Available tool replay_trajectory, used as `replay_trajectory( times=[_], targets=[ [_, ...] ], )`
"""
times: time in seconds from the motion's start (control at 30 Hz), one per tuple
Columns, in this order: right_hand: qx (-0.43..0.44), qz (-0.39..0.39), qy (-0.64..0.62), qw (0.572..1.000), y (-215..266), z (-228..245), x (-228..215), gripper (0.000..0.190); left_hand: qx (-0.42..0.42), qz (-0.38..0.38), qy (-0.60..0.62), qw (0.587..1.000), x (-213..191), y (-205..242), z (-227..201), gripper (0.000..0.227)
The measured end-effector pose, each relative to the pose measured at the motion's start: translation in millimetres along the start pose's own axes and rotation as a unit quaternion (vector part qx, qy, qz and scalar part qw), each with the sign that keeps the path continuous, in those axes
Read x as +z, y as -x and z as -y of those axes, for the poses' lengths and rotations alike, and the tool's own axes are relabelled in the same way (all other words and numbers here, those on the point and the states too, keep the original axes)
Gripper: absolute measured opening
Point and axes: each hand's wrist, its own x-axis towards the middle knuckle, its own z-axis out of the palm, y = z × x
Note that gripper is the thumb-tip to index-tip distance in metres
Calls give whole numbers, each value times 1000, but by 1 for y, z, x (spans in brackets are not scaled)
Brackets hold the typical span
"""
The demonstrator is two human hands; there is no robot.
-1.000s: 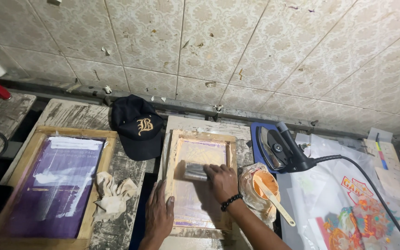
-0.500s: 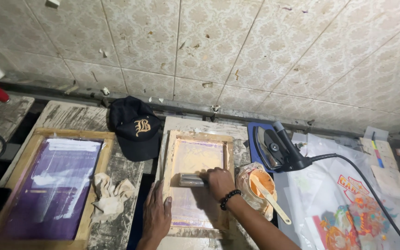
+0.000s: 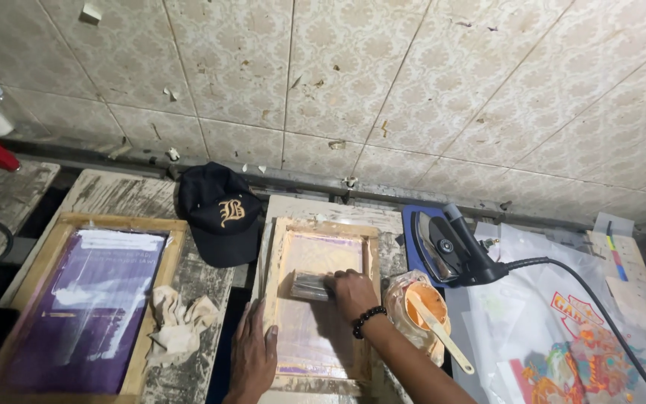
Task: The person uses a squeegee to spread orange ink evenly across a screen printing frame. They then use a wooden stick to scoop more ink from a container and apply it to the screen before resuming the spreading motion with the squeegee.
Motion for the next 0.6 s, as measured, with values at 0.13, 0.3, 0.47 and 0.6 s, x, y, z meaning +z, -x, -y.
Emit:
replay_trajectory(
  times=[0.13, 0.3, 0.47, 0.6],
  targets=[
    [7, 34, 16, 999, 4, -11, 3, 16, 0, -2, -14, 1000, 1, 9, 1, 56],
    [10, -52, -30, 998, -16, -12, 41, 26, 2, -5, -13, 1000, 5, 7, 5, 57],
    [-83, -85, 2, 993, 32, 10, 43, 22, 15, -24, -35, 999, 1, 6, 0, 57],
    [-66, -63, 8, 996, 32, -2, 12, 22, -14, -34, -71, 997, -8, 6, -13, 57]
  ],
)
